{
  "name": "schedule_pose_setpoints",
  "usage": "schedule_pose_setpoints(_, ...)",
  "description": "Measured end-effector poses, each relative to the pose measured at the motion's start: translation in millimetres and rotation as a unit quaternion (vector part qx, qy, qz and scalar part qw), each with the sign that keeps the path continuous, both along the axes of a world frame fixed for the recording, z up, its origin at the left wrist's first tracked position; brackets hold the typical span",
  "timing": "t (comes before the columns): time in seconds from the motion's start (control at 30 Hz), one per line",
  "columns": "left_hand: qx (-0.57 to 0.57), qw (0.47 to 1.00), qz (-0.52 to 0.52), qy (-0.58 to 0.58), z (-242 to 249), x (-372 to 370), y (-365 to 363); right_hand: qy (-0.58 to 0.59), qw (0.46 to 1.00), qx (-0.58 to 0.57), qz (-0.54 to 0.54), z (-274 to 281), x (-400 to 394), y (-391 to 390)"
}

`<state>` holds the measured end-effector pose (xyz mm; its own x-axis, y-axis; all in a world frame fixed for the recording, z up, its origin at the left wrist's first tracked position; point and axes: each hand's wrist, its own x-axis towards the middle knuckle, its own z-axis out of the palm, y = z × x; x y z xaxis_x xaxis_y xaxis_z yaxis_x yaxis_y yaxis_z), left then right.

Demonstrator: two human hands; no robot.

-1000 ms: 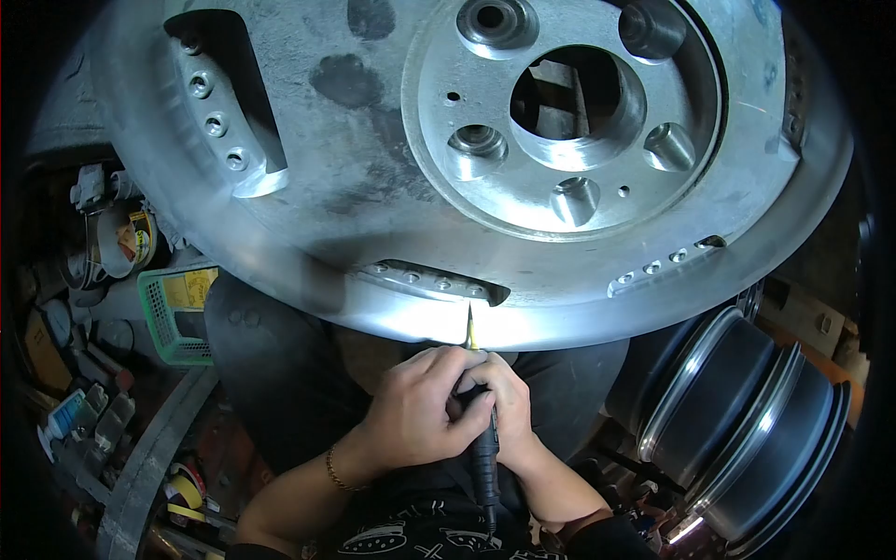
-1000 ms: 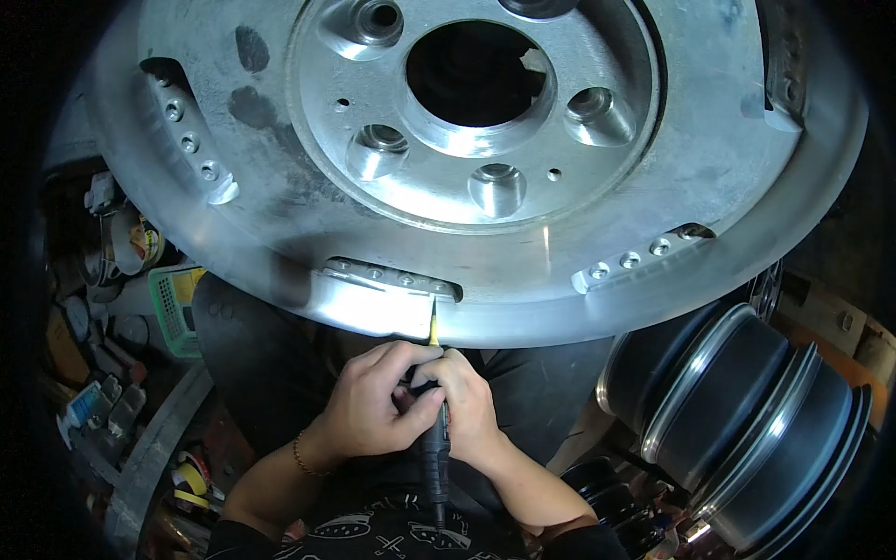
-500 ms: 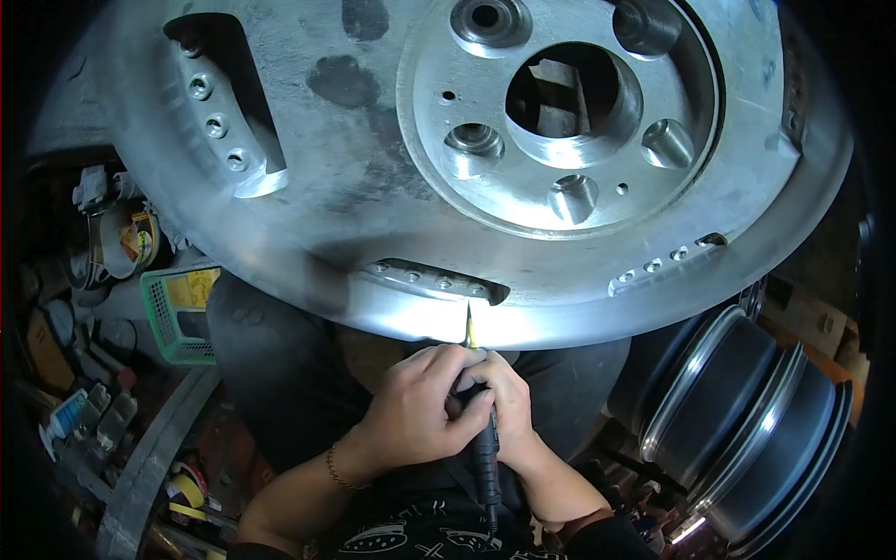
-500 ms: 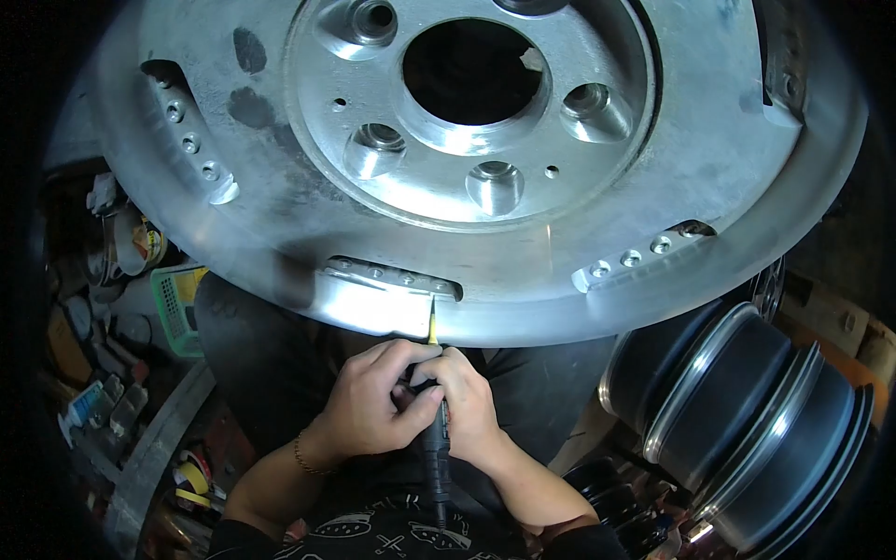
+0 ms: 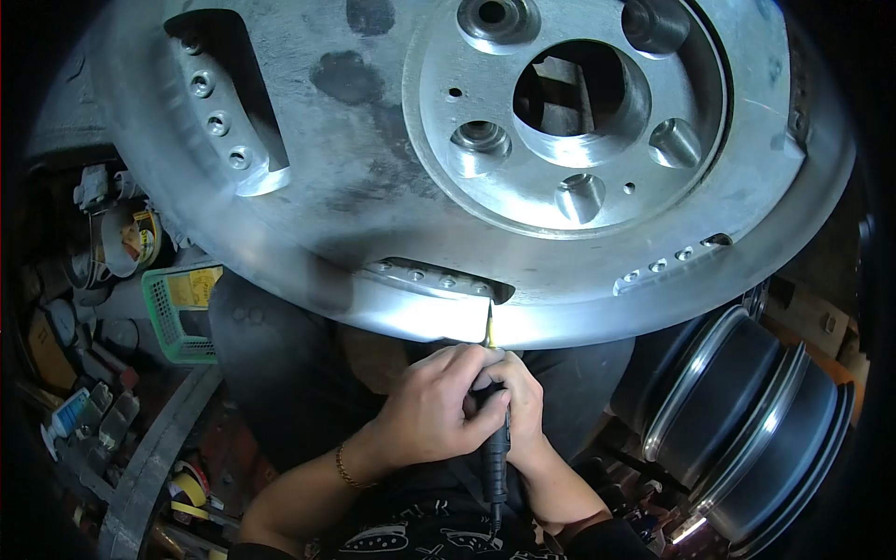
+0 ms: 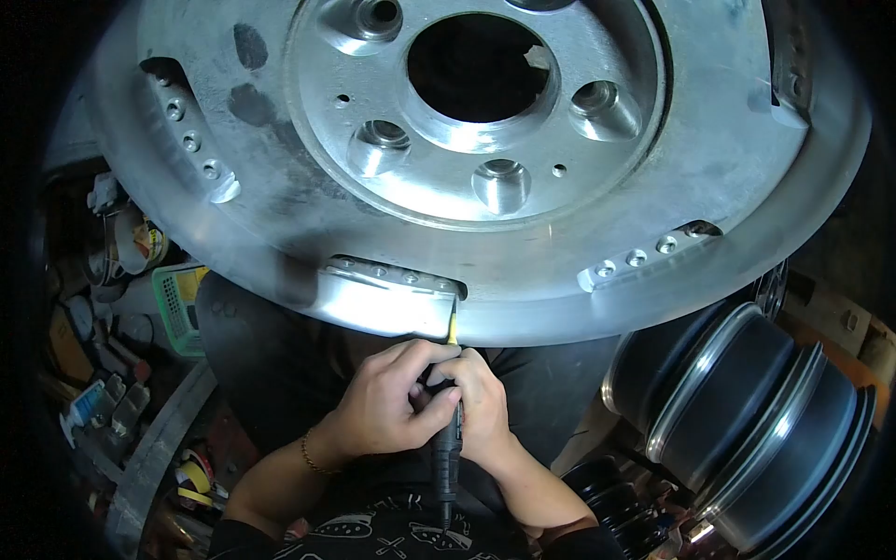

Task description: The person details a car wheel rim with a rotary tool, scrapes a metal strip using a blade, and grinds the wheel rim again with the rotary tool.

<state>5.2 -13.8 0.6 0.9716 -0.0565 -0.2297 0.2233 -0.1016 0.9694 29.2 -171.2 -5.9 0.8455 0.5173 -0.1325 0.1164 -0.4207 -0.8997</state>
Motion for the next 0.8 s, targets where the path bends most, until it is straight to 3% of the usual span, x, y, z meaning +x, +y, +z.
schedule_pose_setpoints(0.8, 0.022, 1.0, 0.014, -0.006, 0.0, -2.4, 6.3, 0.027, 0.999, 0.03, 0.016, -6.6, -0.2, 3.7)
